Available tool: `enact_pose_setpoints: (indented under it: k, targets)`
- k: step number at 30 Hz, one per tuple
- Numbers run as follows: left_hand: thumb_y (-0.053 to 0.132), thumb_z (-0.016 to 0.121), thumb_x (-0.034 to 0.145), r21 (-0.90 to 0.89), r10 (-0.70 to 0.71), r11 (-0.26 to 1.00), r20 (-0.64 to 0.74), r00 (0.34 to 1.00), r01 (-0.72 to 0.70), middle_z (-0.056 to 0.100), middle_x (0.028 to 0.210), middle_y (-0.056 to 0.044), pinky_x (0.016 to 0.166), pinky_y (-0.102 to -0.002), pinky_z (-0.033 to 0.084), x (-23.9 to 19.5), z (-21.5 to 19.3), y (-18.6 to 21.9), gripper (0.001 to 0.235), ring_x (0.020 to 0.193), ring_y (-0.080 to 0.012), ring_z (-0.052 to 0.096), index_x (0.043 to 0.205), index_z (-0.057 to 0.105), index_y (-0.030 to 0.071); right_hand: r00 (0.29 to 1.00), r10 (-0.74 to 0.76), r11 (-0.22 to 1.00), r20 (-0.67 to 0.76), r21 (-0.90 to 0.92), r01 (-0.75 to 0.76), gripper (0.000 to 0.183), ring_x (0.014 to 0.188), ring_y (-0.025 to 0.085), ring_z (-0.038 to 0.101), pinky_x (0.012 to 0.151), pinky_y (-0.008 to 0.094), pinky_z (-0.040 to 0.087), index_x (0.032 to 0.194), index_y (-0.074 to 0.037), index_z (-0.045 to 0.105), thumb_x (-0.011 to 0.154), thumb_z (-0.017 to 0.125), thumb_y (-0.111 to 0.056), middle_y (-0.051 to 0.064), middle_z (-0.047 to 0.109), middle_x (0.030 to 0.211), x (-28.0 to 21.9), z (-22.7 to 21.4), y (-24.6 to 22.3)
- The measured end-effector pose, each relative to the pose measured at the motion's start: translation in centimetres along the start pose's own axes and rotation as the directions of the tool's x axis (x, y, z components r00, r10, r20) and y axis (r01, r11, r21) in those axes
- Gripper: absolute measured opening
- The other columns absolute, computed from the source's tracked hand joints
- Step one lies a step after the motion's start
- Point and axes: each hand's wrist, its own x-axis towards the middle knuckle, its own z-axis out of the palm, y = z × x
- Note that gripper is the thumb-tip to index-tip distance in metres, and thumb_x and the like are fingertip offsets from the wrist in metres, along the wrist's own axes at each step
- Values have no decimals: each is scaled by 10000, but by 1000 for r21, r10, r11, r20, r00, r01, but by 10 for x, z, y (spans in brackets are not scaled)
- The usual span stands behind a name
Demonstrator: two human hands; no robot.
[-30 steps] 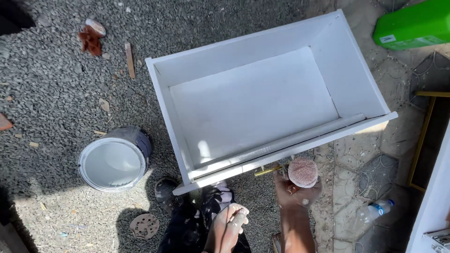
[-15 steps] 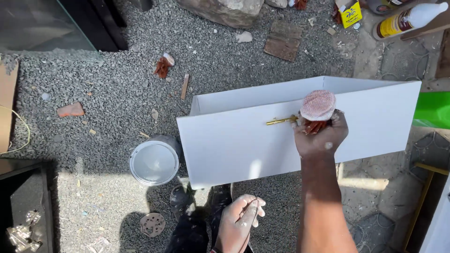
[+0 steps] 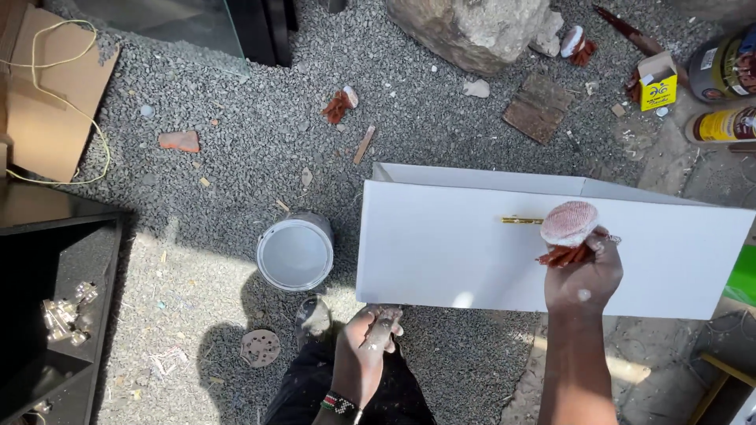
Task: The person paints a white wooden drawer and a separate white panel using a sponge applicator. They repeatedly dip the sponge into a bucket of white paint and apply it to the edges, sides, and interior surfaces of the drawer, as well as the flat surface of the panel.
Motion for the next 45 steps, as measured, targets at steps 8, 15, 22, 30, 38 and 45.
enact_pose_setpoints:
  k: [8, 15, 22, 30, 38, 45]
  targets:
    - [237, 626, 1098, 78, -13, 996, -273, 962, 36, 940, 989, -164, 789, -370, 581, 26, -89, 26, 314, 822, -257, 767, 1121, 868, 38, 994, 25, 978, -104, -205, -46, 322, 1053, 156, 849, 737, 292, 707, 1118, -254, 855, 923, 611, -331, -95, 799, 1037, -100, -11, 61]
    - [611, 680, 1055, 128, -301, 941, -112, 947, 314, 597, 1860, -68, 1437, -389, 382, 66, -117, -45, 852, 1712, -232, 564, 1773, 583, 164, 949, 227, 973, -218, 17, -228, 394, 1339, 75, 839, 1286, 495, 690, 1176, -337, 894, 911, 610, -271, -168, 890, 1319, -163, 54, 79]
    - [961, 509, 1042, 219, -527, 824, -47, 849, 523, 496, 666, 30, 545, -343, 313, 110, -107, -88, 807, 571, -146, 475, 714, 569, 226, 972, 128, 989, -198, -41, -139, 290, 1211, 22, 779, 857, 203, 509, 1061, -375, 829, 809, 686, -388, -256, 763, 1119, -153, 70, 101]
    - [869, 652, 961, -58, -625, 778, -181, 760, 626, 789, 868, -24, 635, -343, 346, 85, -88, -38, 728, 735, -171, 567, 985, 947, 204, 996, 42, 984, -79, -170, -55, 149, 1042, 136, 630, 830, 316, 518, 877, -439, 663, 790, 647, -558, -168, 590, 1082, -28, 69, 121]
    - [7, 353, 1204, -714, -159, 686, 44, 986, 143, 721, 1671, -326, 1343, -603, 568, 83, -26, -72, 574, 1523, -440, 738, 1730, 580, -33, 978, -165, 986, 126, 43, 160, 271, 1115, 241, 776, 1076, 480, 678, 1103, -132, 794, 959, 589, -235, 13, 754, 1117, 36, 97, 137]
    - [245, 714, 1203, -69, -47, 997, -211, 976, 33, 833, 1421, -210, 1308, -580, 590, 59, 1, -52, 322, 1389, -367, 804, 1464, 740, 58, 933, -58, 997, 355, -35, 75, 148, 1029, 162, 641, 1056, 274, 579, 1006, -151, 654, 862, 626, -154, 0, 601, 978, -23, 100, 126]
